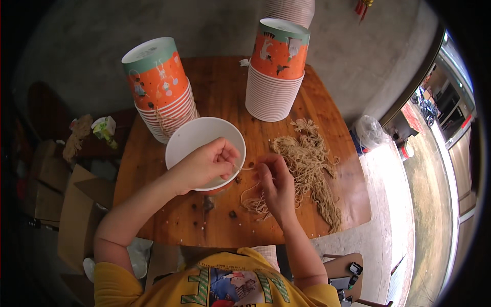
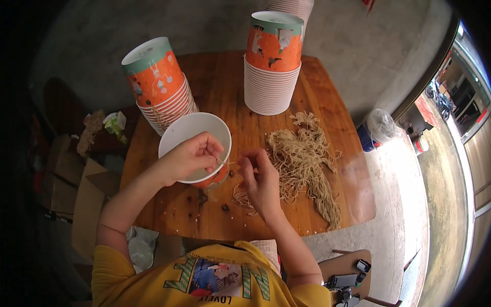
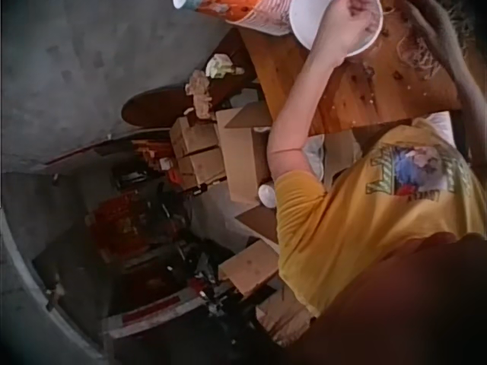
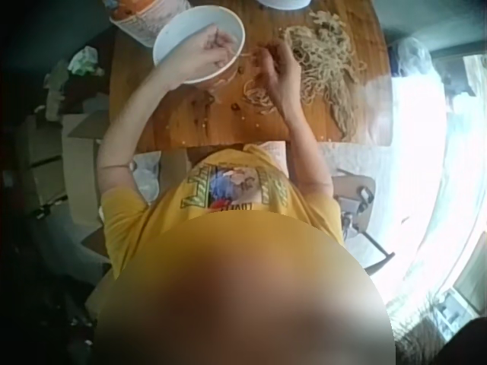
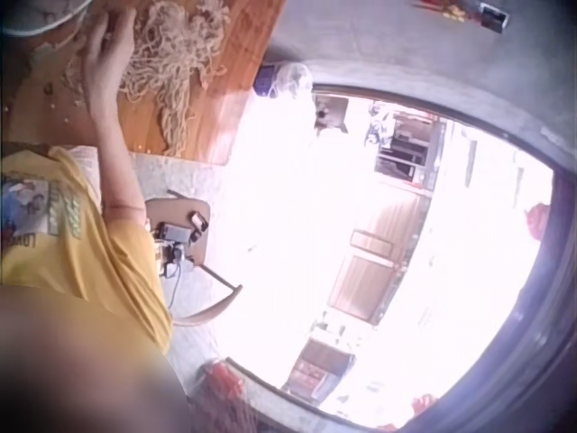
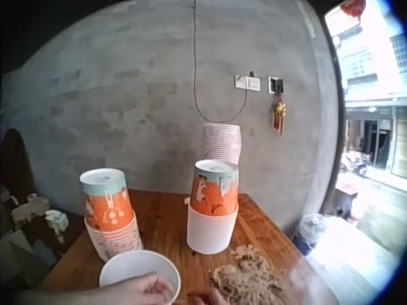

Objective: The recorder is threading a thin string through pre-punched holes in paper cups to bundle or decorate them.

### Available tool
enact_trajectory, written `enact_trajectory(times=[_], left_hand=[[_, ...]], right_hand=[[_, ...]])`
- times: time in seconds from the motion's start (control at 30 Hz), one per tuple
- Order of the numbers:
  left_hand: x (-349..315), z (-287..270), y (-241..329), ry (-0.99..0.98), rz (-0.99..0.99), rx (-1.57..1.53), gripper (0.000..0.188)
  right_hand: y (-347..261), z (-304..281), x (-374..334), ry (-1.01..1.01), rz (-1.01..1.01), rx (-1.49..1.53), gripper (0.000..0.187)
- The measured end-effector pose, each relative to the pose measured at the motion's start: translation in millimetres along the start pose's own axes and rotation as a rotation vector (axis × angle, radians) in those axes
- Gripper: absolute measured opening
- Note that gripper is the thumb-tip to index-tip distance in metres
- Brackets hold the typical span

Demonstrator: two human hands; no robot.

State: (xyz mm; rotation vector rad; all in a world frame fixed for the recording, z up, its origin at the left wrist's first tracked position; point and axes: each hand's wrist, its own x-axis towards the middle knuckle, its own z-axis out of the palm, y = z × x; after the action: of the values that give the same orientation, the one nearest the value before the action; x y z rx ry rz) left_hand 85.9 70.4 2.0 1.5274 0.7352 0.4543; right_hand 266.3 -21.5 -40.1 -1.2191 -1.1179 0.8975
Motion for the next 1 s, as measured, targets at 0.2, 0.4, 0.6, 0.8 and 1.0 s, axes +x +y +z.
enact_trajectory(times=[0.2,0.4,0.6,0.8,1.0], left_hand=[[-4.7,7.8,5.1,0.037,0.051,0.029,0.020],[-7.6,3.8,2.5,-0.041,0.069,0.003,0.028],[-8.1,7.3,-1.4,0.035,0.179,0.302,0.021],[-10.4,11.3,-5.7,0.129,0.281,0.496,0.010],[-16.3,22.0,3.8,0.219,0.301,0.567,0.011]], right_hand=[[-13.5,12.3,4.8,-0.010,-0.331,-0.455,0.017],[-16.7,14.9,7.2,-0.027,-0.313,-0.535,0.012],[-12.9,15.6,6.9,-0.003,-0.359,-0.519,0.012],[-12.5,17.8,0.1,0.043,-0.452,-0.636,0.012],[-4.1,17.6,-6.1,0.097,-0.558,-0.734,0.017]])
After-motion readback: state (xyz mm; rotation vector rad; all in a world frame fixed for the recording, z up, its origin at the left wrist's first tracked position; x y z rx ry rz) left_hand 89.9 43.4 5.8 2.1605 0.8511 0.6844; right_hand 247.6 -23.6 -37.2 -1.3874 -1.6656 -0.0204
